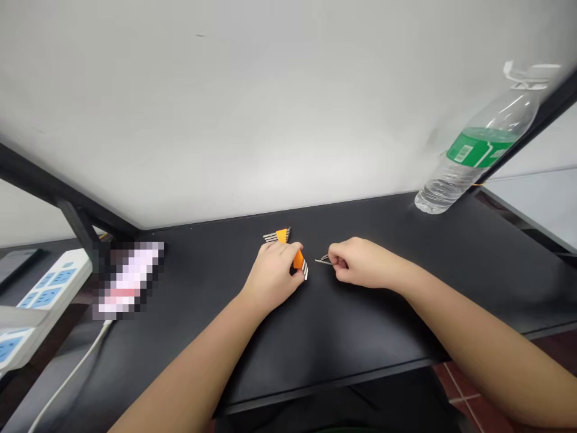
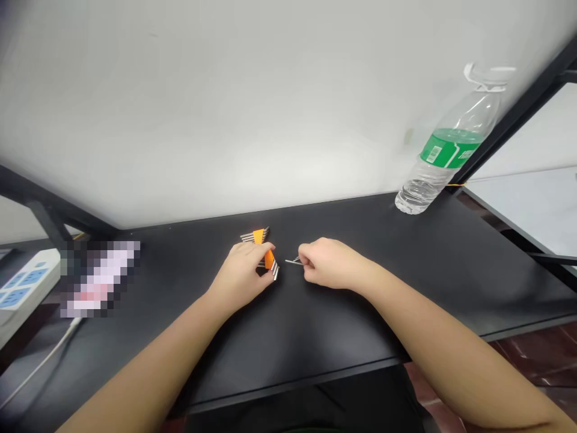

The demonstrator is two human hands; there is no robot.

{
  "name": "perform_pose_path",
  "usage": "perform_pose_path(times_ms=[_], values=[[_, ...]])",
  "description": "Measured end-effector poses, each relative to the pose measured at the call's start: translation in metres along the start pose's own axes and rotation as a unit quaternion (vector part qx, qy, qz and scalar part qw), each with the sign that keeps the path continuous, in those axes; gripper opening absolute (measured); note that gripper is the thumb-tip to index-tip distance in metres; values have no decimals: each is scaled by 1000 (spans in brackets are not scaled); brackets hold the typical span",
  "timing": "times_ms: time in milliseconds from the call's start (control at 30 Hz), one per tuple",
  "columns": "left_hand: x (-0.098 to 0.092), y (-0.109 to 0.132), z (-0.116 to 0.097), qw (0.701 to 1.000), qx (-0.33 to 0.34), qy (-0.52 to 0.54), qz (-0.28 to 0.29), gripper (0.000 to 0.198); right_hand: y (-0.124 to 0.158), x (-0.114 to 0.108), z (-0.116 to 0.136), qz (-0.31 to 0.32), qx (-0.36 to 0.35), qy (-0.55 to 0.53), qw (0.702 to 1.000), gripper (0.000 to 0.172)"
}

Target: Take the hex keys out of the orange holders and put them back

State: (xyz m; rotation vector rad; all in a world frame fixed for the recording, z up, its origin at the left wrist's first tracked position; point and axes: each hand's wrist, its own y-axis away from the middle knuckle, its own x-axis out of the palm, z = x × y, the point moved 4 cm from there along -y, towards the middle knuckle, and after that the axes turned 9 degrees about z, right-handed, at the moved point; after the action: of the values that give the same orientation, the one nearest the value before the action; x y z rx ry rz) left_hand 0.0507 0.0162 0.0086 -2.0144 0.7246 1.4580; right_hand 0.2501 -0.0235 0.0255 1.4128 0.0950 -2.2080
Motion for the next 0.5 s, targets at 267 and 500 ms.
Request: perform_pose_path(times_ms=[267,500], values=[[1,1,-4,1000,21,4,-17,36,-4,1,5,-33,-16,-206,978,9],[1,1,-5,999,32,-14,-16,38,-7,10,2,-15,19,-330,944,4]])
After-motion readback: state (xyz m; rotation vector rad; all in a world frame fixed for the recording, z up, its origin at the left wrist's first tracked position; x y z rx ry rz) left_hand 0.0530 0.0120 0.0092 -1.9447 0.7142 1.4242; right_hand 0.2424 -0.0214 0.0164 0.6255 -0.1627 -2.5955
